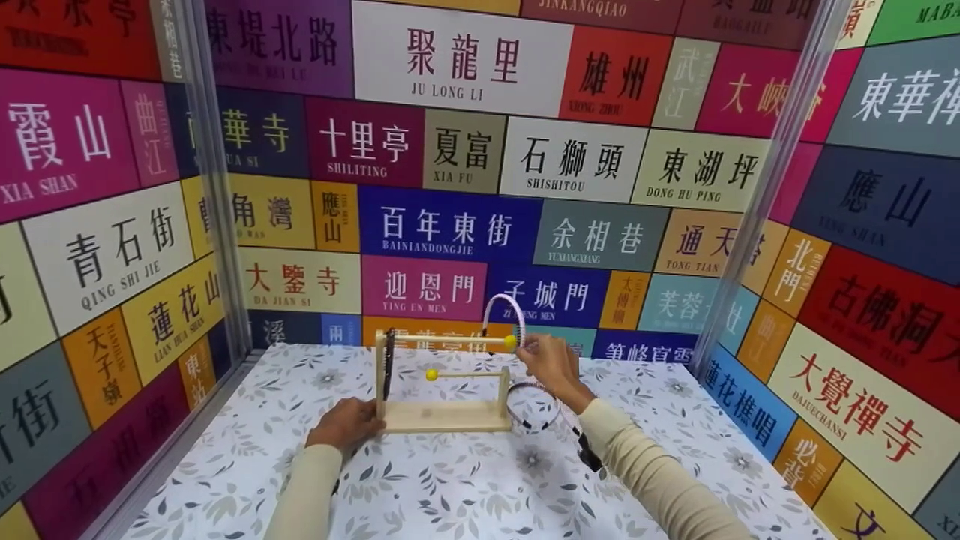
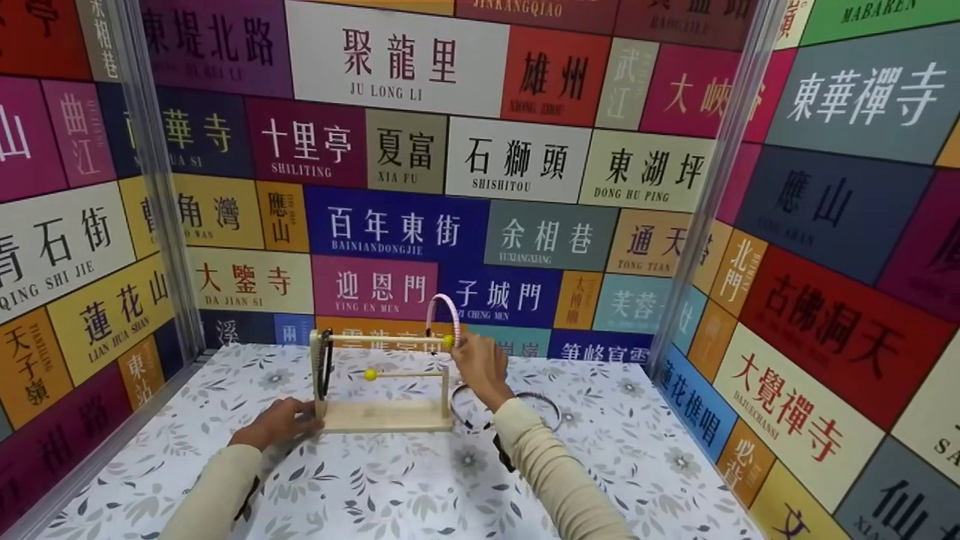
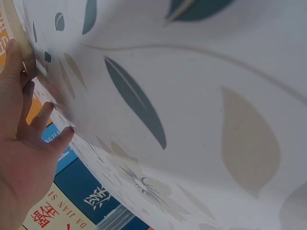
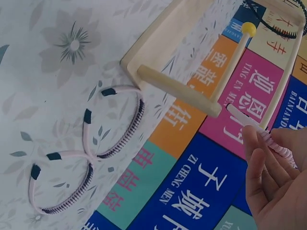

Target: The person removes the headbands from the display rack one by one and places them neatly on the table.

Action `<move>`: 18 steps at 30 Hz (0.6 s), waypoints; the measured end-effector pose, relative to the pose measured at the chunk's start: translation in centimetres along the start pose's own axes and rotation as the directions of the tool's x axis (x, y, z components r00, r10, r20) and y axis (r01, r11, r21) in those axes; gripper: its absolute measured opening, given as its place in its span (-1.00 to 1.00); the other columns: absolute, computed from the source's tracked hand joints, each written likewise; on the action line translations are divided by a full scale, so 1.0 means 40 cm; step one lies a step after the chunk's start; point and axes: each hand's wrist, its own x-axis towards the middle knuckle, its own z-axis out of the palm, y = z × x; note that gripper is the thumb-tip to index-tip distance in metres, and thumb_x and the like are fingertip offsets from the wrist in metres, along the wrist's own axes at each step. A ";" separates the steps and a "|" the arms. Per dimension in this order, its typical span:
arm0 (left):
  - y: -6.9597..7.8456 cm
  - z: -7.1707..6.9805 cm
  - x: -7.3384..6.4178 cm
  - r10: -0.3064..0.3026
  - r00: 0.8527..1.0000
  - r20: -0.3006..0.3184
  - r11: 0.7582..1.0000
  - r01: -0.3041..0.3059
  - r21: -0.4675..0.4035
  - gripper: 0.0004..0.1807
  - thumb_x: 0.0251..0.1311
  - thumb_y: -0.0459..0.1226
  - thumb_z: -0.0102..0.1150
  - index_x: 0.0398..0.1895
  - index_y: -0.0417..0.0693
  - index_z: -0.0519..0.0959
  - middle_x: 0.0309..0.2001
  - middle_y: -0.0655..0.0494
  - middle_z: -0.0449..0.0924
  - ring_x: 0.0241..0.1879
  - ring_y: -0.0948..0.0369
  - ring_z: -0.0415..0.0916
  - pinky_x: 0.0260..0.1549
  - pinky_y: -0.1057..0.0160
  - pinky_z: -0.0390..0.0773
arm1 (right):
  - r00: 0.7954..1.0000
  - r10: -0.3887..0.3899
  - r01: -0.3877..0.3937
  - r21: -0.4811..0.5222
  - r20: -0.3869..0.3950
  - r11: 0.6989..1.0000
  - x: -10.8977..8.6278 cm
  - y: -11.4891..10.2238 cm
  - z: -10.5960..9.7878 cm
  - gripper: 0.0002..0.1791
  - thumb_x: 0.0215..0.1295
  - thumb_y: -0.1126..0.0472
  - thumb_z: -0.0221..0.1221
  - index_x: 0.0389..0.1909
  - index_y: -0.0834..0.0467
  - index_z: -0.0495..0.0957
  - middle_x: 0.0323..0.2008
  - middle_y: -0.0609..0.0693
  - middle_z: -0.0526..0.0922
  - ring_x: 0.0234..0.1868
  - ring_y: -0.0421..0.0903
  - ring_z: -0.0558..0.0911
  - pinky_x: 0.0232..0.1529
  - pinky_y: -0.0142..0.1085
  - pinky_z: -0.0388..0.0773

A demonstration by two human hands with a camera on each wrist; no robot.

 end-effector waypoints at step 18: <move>0.008 -0.006 -0.012 -0.011 1.000 0.015 0.999 0.011 -0.036 -0.47 0.35 -0.15 0.35 0.37 0.00 0.58 -0.04 0.10 0.75 -0.15 0.17 0.63 0.13 -0.18 0.58 | 0.992 0.123 -0.124 0.031 0.023 0.992 -0.067 0.128 -0.067 -0.79 0.42 0.14 0.26 -0.06 0.12 0.77 -0.45 -0.04 0.80 -0.64 -0.21 0.68 -0.74 -0.37 0.42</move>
